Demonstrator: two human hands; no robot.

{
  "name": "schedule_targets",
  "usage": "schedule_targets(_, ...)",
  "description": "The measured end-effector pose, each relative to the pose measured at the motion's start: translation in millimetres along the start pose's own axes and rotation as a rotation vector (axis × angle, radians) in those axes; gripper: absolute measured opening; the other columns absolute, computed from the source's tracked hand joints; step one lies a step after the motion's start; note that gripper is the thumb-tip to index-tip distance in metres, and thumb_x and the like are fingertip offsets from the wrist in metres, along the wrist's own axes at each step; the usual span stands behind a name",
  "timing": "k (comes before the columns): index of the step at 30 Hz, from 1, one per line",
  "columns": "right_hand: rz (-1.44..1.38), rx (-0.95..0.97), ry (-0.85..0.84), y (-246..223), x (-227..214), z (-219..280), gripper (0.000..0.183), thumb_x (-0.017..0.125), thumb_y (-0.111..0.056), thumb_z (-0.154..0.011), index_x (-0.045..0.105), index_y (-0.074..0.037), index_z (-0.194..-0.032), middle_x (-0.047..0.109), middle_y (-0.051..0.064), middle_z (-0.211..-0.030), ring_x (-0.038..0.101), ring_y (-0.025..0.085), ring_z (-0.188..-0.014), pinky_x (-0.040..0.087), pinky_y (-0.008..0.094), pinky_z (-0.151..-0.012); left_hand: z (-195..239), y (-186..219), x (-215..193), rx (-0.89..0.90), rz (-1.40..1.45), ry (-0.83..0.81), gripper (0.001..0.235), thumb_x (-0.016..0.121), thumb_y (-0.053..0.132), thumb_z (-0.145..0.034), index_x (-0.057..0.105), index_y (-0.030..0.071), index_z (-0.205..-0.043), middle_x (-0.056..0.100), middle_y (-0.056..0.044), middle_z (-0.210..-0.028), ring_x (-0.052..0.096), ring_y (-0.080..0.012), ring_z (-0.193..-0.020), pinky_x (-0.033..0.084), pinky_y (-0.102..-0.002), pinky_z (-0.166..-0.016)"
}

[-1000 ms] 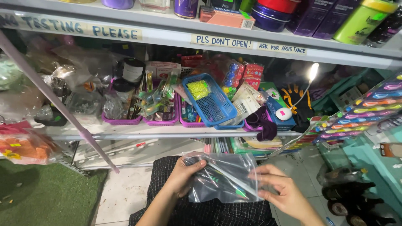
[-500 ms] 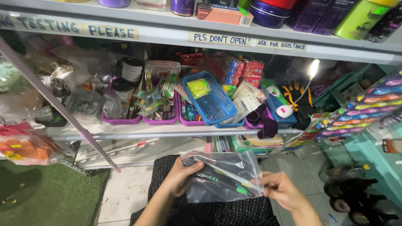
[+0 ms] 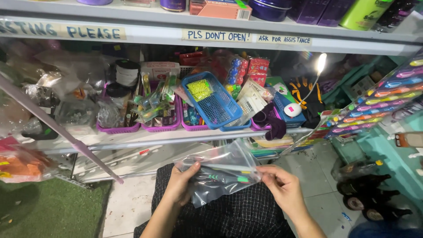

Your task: Organizing hairbrushes by bagging them and placing them into baskets on a store shelf

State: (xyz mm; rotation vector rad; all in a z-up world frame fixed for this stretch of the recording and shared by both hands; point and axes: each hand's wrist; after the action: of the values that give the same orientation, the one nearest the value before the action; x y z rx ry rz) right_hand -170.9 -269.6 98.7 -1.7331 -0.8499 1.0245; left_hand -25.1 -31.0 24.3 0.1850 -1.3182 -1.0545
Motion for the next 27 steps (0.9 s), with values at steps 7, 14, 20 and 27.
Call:
schedule_targets(7,-0.057,-0.109,0.042,-12.7,3.0,1.4,0.017,0.071,0.01,-0.075,0.071,0.007,-0.092,0.073,0.012,-0.102,0.067,0.012,-0.07,0.054,0.02,-0.063,-1.8,-5.6,-3.9,0.028,0.074,-0.034,0.023,0.07,0.002,-0.081,0.067,-0.007,-0.102,0.068,-0.017,-0.086,0.064,-0.0247,-0.073,0.055,-0.04,-0.071)
schedule_targets(14,-0.092,-0.062,0.03,-14.0,9.8,-0.7,0.044,0.075,0.015,-0.068,0.068,0.003,-0.11,0.072,0.012,-0.094,0.069,0.015,-0.073,0.058,0.022,-0.066,-3.5,-19.8,-11.3,0.054,0.126,-0.122,0.016,0.073,0.003,-0.079,0.069,-0.002,-0.095,0.068,-0.012,-0.077,0.064,-0.0207,-0.065,0.055,-0.034,-0.068)
schedule_targets(20,0.121,-0.089,0.117,-15.2,10.8,0.8,0.01,0.077,0.004,-0.07,0.074,0.006,-0.08,0.069,0.007,-0.094,0.051,0.007,-0.057,0.043,0.018,-0.052,-0.3,-19.6,-4.7,0.045,0.102,-0.162,0.021,0.072,0.007,-0.079,0.066,-0.003,-0.097,0.07,-0.017,-0.084,0.066,-0.0247,-0.067,0.058,-0.039,-0.069)
schedule_targets(27,0.089,-0.031,-0.051,0.5,-6.4,-3.1,0.005,0.072,0.007,-0.074,0.075,0.006,-0.078,0.065,0.005,-0.086,0.045,0.007,-0.056,0.034,0.019,-0.049,8.8,-3.3,8.9,0.031,-0.009,-0.253,0.025,0.068,0.014,-0.081,0.068,0.001,-0.102,0.076,-0.02,-0.092,0.071,-0.0253,-0.072,0.06,-0.042,-0.074)
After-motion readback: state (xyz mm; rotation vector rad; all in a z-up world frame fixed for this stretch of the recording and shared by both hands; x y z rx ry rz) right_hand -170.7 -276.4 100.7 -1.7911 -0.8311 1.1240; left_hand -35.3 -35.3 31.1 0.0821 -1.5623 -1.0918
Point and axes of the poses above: each hand's wrist, its own z-axis away from the middle knuckle, its own x-axis out of the palm, y = z × x
